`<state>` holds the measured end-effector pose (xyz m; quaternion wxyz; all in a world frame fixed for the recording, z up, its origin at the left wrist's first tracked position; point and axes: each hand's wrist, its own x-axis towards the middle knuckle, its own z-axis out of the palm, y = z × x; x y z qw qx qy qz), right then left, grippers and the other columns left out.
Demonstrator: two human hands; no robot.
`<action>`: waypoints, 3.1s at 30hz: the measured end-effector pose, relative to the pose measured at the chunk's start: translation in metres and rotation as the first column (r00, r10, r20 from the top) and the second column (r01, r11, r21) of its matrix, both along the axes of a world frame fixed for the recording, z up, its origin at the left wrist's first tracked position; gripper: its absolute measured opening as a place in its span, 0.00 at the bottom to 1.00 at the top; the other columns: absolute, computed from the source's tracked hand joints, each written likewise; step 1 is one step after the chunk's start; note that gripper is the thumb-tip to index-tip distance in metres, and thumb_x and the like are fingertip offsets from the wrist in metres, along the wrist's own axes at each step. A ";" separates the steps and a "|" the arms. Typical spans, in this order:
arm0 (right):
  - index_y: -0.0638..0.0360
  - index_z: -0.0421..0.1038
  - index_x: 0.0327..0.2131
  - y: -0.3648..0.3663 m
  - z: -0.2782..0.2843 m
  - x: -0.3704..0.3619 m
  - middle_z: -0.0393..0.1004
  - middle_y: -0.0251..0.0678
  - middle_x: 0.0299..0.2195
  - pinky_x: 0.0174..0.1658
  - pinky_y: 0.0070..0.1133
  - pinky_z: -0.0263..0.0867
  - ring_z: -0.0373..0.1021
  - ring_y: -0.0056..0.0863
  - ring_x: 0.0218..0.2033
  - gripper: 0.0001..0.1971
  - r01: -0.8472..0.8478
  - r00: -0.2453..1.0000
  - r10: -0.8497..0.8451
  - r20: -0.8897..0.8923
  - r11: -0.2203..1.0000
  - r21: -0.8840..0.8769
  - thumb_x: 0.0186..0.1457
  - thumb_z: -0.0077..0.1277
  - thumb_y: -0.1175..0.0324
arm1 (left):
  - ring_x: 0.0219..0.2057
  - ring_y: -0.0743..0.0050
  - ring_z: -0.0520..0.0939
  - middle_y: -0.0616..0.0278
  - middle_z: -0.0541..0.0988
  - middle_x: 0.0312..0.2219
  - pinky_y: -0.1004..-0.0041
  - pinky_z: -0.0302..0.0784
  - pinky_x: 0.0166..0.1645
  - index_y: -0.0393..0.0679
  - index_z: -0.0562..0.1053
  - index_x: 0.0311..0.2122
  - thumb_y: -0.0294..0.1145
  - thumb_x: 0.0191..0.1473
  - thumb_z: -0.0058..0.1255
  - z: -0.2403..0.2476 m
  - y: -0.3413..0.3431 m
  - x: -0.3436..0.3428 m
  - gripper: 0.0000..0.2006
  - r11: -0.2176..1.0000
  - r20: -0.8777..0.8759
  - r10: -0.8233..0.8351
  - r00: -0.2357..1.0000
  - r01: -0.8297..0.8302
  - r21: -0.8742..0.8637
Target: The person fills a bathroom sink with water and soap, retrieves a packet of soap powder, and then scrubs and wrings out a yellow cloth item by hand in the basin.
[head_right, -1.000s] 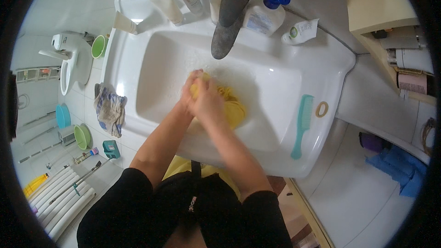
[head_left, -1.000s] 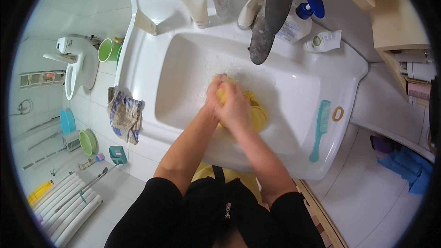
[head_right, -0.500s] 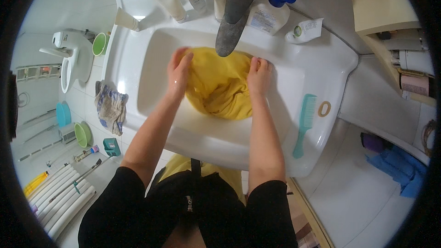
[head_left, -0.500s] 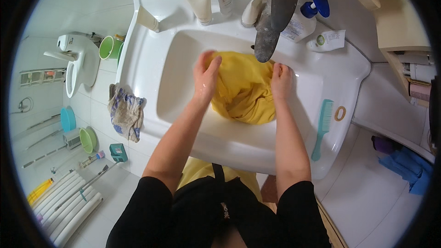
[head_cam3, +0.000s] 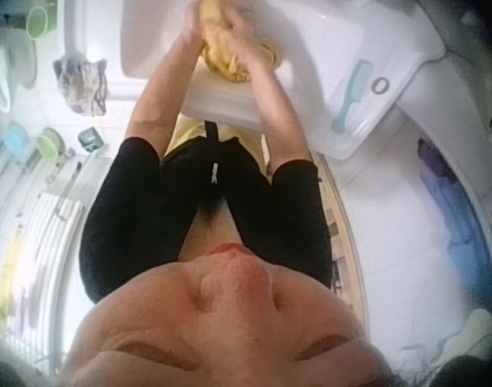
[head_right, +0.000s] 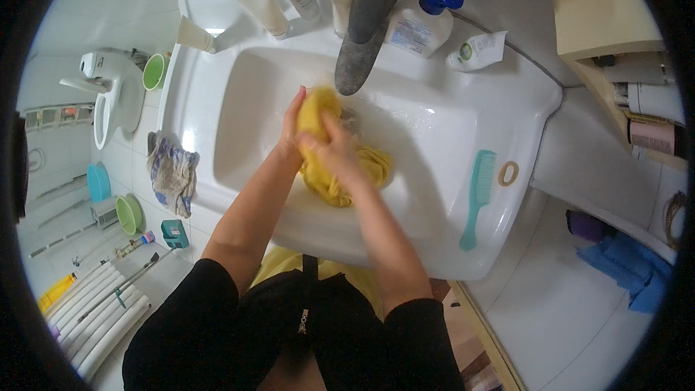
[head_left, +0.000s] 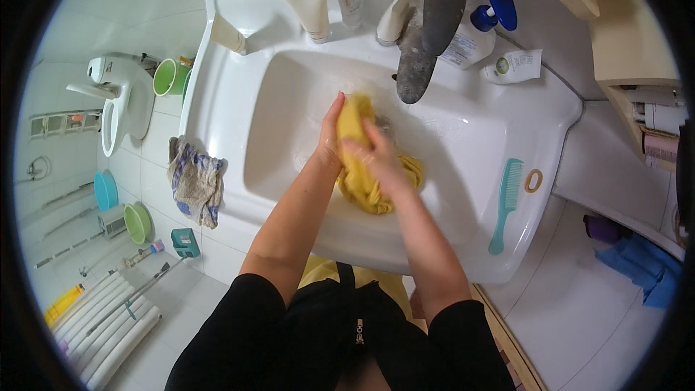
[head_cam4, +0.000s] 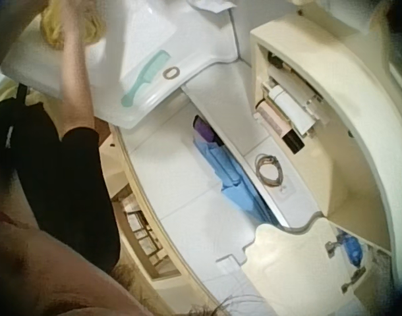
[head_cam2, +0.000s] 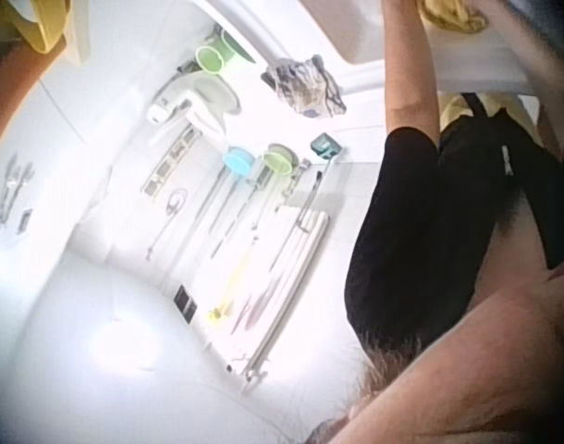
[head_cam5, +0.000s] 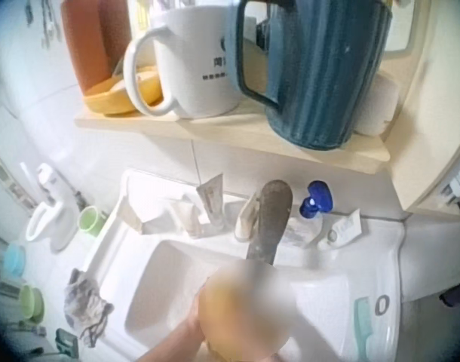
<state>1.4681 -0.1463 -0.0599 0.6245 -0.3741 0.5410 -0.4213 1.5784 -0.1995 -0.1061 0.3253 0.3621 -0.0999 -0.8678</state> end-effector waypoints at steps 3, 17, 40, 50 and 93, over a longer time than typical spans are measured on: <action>0.61 0.62 0.48 0.031 0.025 0.037 0.66 0.44 0.41 0.44 0.30 0.65 0.65 0.37 0.45 0.25 -0.146 0.813 -0.004 -0.582 0.967 -0.211 0.50 0.52 0.59 | 0.34 0.61 0.75 0.54 0.74 0.33 0.67 0.72 0.40 0.45 0.68 0.42 0.53 0.52 0.43 0.020 0.017 -0.011 0.22 0.979 -0.011 0.176 0.984 -0.174 0.104; 0.61 0.71 0.25 -0.015 -0.005 -0.028 0.70 0.48 0.29 0.36 0.37 0.63 0.68 0.46 0.32 0.19 0.053 0.626 -0.128 -0.769 0.991 -0.123 0.56 0.42 0.54 | 0.30 0.71 0.74 0.62 0.72 0.27 0.69 0.72 0.34 0.39 0.69 0.35 0.37 0.53 0.42 0.062 0.036 -0.016 0.12 0.947 0.431 0.162 0.888 -0.262 0.183; 0.58 0.58 0.49 -0.013 -0.053 -0.072 0.71 0.48 0.34 0.38 0.39 0.64 0.68 0.47 0.34 0.26 -0.257 0.188 0.068 -0.980 0.966 0.018 0.47 0.52 0.61 | 0.43 0.56 0.72 0.55 0.73 0.38 0.60 0.65 0.50 0.45 0.73 0.41 0.30 0.44 0.52 0.008 -0.019 -0.002 0.15 0.767 0.903 0.267 0.336 0.493 -0.410; 0.65 0.70 0.33 0.026 0.013 -0.130 0.73 0.38 0.25 0.32 0.22 0.65 0.70 0.26 0.27 0.13 0.107 0.797 -0.164 -0.581 0.986 -0.131 0.46 0.56 0.67 | 0.36 0.60 0.76 0.56 0.73 0.34 0.64 0.73 0.38 0.48 0.73 0.40 0.31 0.40 0.53 0.007 0.023 0.035 0.16 0.223 0.900 0.436 0.009 0.968 -0.118; 0.67 0.69 0.37 0.061 0.235 -0.106 0.74 0.37 0.28 0.32 0.20 0.65 0.70 0.23 0.26 0.11 0.158 0.954 -0.189 -0.233 0.977 -0.145 0.51 0.42 0.74 | 0.22 0.66 0.74 0.52 0.73 0.20 0.72 0.70 0.31 0.32 0.72 0.33 0.30 0.48 0.39 0.275 0.009 0.053 0.13 0.472 0.747 0.361 0.558 0.582 -0.663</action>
